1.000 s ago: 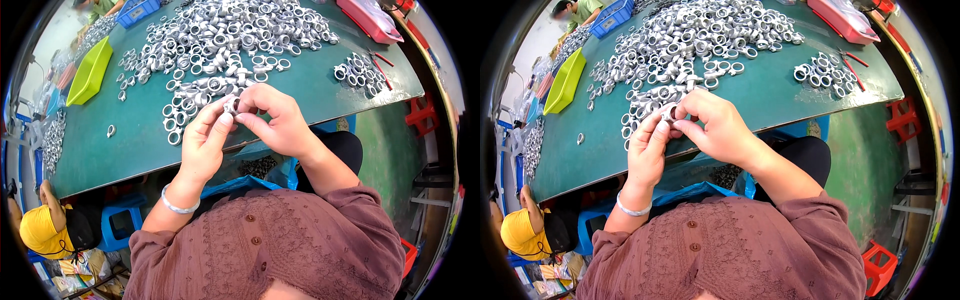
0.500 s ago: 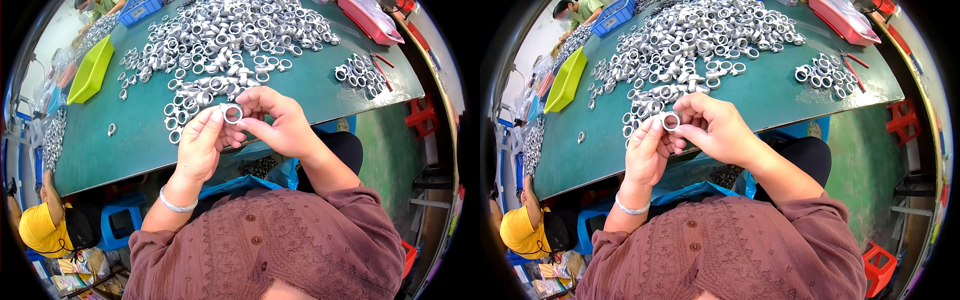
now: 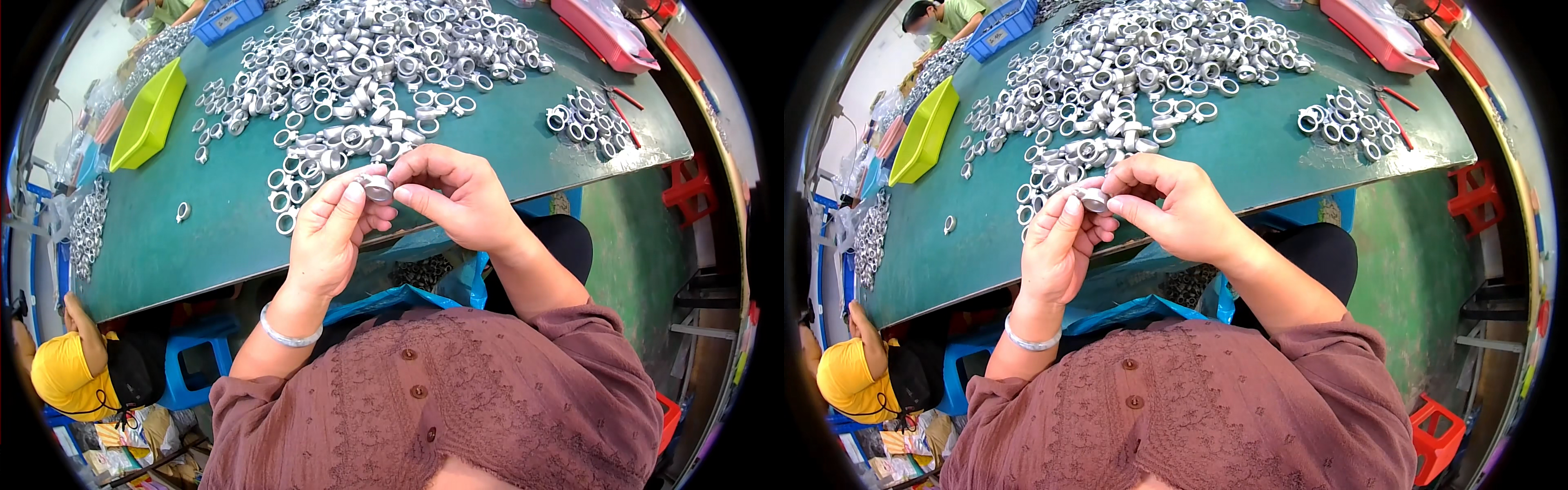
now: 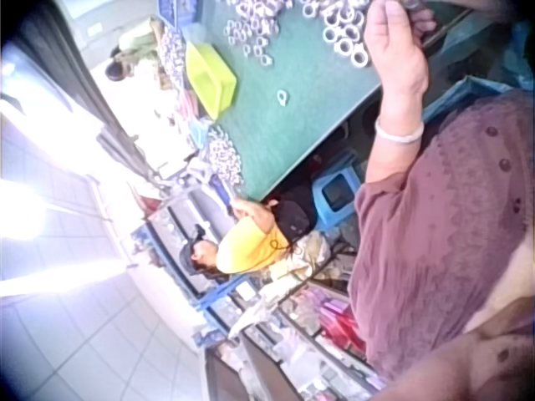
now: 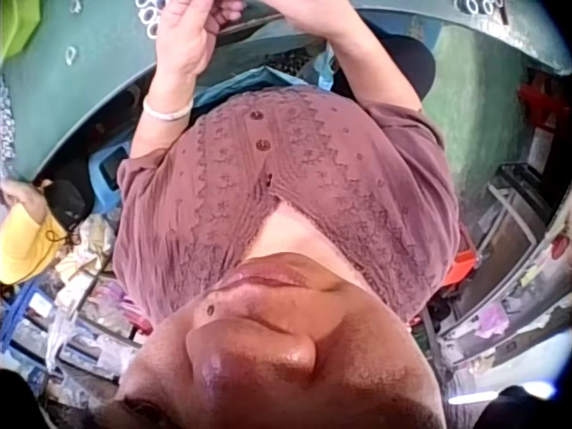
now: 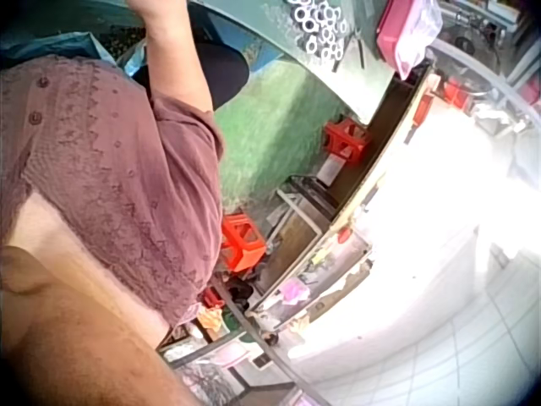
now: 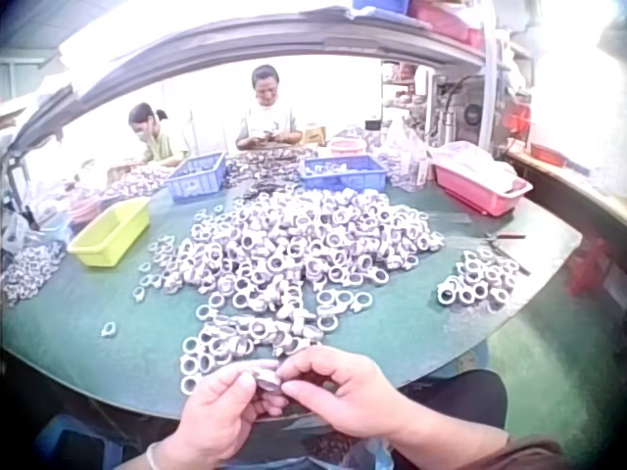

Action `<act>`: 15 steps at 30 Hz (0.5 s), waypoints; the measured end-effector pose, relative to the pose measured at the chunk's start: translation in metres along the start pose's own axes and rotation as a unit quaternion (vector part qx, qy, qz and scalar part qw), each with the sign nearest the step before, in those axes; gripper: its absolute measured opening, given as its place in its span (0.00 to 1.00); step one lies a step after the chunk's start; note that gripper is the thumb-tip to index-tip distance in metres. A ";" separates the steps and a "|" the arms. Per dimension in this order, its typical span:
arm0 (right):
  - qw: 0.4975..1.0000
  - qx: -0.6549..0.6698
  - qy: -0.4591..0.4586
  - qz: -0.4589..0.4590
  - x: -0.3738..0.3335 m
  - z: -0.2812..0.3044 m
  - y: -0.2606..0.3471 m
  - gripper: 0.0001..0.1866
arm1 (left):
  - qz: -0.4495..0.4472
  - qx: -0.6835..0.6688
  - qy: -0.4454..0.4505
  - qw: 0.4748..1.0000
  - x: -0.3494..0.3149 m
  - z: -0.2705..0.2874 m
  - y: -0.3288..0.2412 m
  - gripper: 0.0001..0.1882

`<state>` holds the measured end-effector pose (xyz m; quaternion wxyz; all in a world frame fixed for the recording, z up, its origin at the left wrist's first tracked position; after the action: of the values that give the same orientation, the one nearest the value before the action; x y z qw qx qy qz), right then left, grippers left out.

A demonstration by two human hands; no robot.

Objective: The person holds metal rings by hand, turning them over and looking at both sides before placing them back on the table.

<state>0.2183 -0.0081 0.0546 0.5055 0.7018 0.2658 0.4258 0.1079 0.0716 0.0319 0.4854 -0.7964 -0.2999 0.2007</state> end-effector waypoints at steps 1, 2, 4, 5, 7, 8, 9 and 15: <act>1.000 0.003 -0.002 -0.007 0.000 0.000 -0.001 0.07 | 0.001 0.000 0.000 1.000 0.000 0.000 0.000 0.15; 1.000 0.007 -0.004 -0.015 -0.001 0.000 -0.001 0.06 | 0.002 -0.001 0.001 1.000 0.000 -0.001 0.000 0.15; 1.000 0.011 -0.005 -0.021 -0.001 -0.002 0.003 0.05 | 0.003 -0.006 0.001 1.000 -0.001 -0.002 0.000 0.15; 1.000 0.014 -0.006 -0.027 -0.001 -0.002 0.004 0.04 | 0.004 -0.012 0.002 1.000 -0.001 -0.002 0.000 0.15; 1.000 0.000 -0.003 -0.008 -0.001 -0.002 0.004 0.03 | 0.009 -0.017 0.001 1.000 0.000 -0.002 0.002 0.15; 1.000 -0.014 0.001 0.010 -0.001 -0.003 0.005 0.02 | 0.013 -0.023 0.000 1.000 0.000 -0.001 0.003 0.15; 1.000 -0.013 0.001 0.010 -0.001 -0.003 0.006 0.02 | 0.013 -0.022 -0.001 1.000 0.000 -0.001 0.003 0.15; 0.991 -0.096 -0.007 0.092 -0.001 -0.003 0.013 0.03 | 0.009 -0.021 -0.005 1.000 -0.002 -0.001 0.002 0.14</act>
<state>0.2139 -0.0123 0.0671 0.5311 0.6744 0.1546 0.4891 0.1076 0.0688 0.0309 0.4654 -0.8079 -0.2993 0.2029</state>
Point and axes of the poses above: each hand's wrist, its own x-axis towards the middle knuckle, its own z-axis out of the back of the hand, y = z × x, the point moved 6 cm from there along x, towards the middle knuckle, and after that the axes turned 11 degrees about -y, right-handed, at the moved point
